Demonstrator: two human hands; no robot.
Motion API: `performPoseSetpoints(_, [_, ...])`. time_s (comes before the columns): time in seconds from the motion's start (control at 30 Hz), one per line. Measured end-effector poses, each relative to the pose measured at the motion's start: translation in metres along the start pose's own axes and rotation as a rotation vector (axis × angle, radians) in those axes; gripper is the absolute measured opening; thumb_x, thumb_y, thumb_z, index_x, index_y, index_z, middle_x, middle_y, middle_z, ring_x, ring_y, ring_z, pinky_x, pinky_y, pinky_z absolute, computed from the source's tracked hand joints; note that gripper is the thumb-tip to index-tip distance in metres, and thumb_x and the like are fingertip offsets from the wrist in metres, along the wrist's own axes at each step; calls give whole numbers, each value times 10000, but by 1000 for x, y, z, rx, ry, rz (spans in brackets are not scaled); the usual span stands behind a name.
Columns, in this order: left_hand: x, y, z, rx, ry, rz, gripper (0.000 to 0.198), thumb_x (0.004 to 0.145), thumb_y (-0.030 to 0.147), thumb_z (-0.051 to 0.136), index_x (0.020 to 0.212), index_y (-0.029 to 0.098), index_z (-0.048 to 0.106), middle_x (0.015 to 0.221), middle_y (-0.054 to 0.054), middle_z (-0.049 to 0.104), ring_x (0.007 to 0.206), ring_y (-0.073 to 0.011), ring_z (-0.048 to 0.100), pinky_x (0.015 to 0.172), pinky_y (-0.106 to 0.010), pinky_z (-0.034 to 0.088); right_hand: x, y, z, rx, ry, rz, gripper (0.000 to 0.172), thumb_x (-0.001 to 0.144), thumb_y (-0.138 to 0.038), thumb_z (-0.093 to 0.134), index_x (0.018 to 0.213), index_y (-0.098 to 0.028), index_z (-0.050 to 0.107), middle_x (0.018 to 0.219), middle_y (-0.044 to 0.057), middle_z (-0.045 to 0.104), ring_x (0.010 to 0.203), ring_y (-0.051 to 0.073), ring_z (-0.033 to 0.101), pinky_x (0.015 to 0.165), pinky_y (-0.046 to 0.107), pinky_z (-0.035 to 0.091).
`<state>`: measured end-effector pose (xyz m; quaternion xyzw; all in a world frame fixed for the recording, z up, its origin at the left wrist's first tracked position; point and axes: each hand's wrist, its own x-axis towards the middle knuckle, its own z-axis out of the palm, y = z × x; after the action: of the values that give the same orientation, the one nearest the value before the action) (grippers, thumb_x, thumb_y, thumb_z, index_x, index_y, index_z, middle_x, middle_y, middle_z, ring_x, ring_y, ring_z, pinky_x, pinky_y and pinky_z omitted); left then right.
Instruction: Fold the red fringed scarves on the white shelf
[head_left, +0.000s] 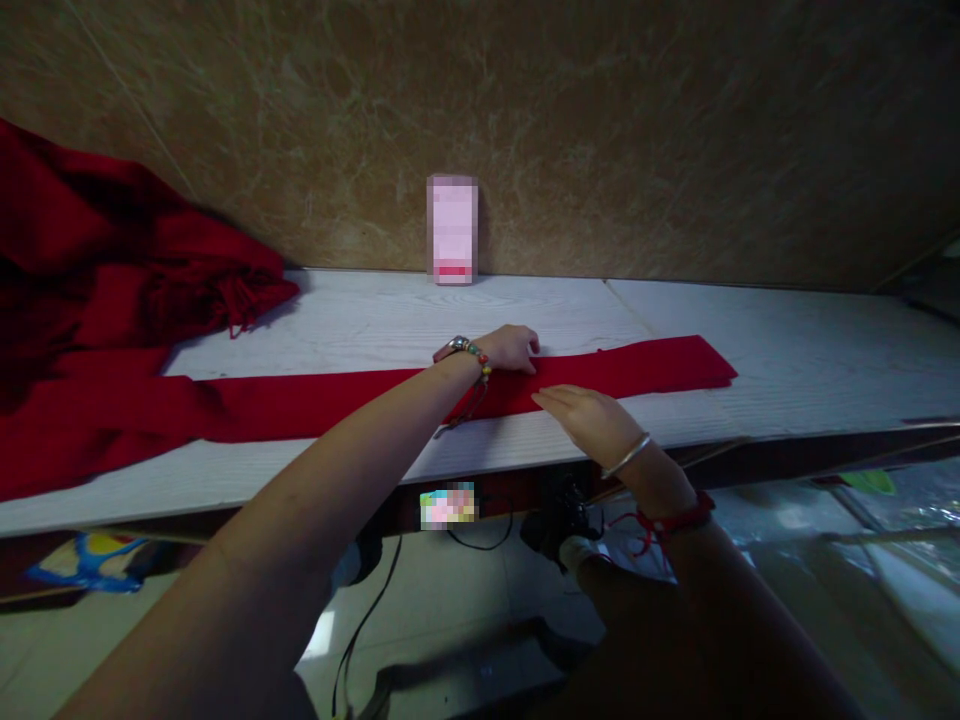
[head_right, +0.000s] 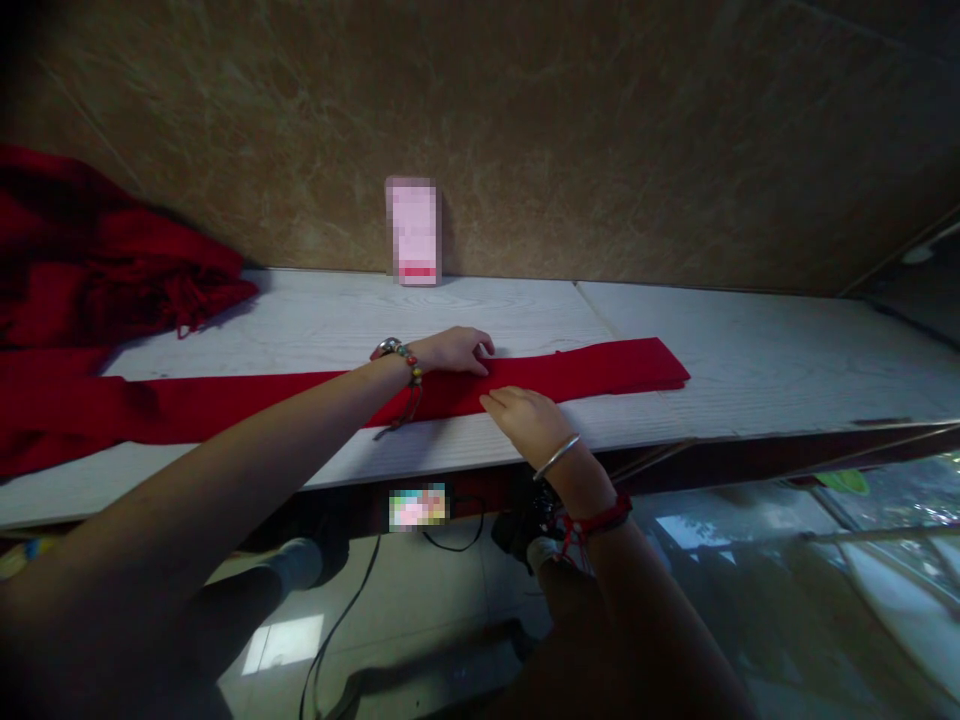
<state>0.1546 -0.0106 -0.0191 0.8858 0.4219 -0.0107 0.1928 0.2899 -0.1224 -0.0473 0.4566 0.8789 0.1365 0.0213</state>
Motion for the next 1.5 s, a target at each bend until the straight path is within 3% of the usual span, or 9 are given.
performPoseSetpoints(0.17, [8, 4, 6, -23, 50, 0, 457, 729, 241, 674, 1174, 156, 614, 1109, -53, 676, 966, -170, 621, 829, -203, 435, 5, -2, 3, 15, 4, 67, 352, 811, 3, 450, 1046, -135, 673, 1055, 114, 706, 918, 200, 651, 805, 309, 524])
performPoseSetpoints(0.43, [4, -3, 6, -45, 50, -70, 331, 752, 307, 660, 1039, 143, 689, 1027, -69, 704, 910, -190, 636, 760, -217, 452, -4, 10, 21, 127, 176, 30, 427, 794, 22, 420, 1120, -132, 647, 1077, 93, 703, 958, 185, 639, 853, 334, 517])
performPoseSetpoints(0.67, [3, -4, 4, -57, 0, -65, 334, 759, 299, 656, 1053, 143, 679, 997, -62, 707, 865, -169, 633, 717, -203, 446, 1, 12, 9, 111, 64, 44, 465, 779, 47, 409, 1141, -133, 637, 1124, 96, 684, 1019, 185, 620, 852, 316, 521])
performPoseSetpoints(0.9, [0, -5, 9, -62, 60, -58, 345, 742, 302, 660, 1052, 151, 665, 1036, -50, 692, 897, -173, 622, 745, -209, 441, 9, 9, 3, 37, -19, 31, 356, 807, -2, 451, 1045, -145, 674, 1046, 111, 705, 937, 198, 634, 806, 310, 520])
performPoseSetpoints(1.07, [-1, -8, 12, -69, 97, -42, 322, 741, 315, 660, 1012, 142, 662, 1027, -54, 684, 902, -178, 612, 756, -221, 433, 7, 13, 14, 51, 133, 32, 403, 813, 0, 448, 1146, -141, 625, 999, 101, 714, 879, 197, 636, 778, 312, 512])
performPoseSetpoints(1.2, [-1, -10, 14, -88, 108, -28, 322, 747, 306, 652, 1018, 132, 650, 1019, -58, 678, 881, -172, 609, 739, -223, 430, 4, 17, 21, 67, 240, -6, 324, 818, -1, 437, 963, -159, 679, 903, 85, 717, 826, 181, 631, 746, 297, 499])
performPoseSetpoints(1.3, [0, -12, 15, -101, 111, -18, 310, 749, 297, 647, 1017, 142, 645, 1008, -51, 677, 872, -167, 606, 740, -224, 427, 1, 21, 23, 77, 278, -87, 290, 823, -17, 447, 864, -174, 687, 996, 88, 705, 870, 181, 625, 766, 309, 491])
performPoseSetpoints(1.5, [2, -15, 18, -126, 121, -10, 298, 750, 293, 644, 1015, 156, 645, 995, -45, 678, 878, -166, 605, 747, -223, 422, -4, 21, 25, 121, 302, -81, 292, 825, -47, 457, 977, -152, 683, 1048, 103, 696, 943, 193, 621, 837, 339, 480])
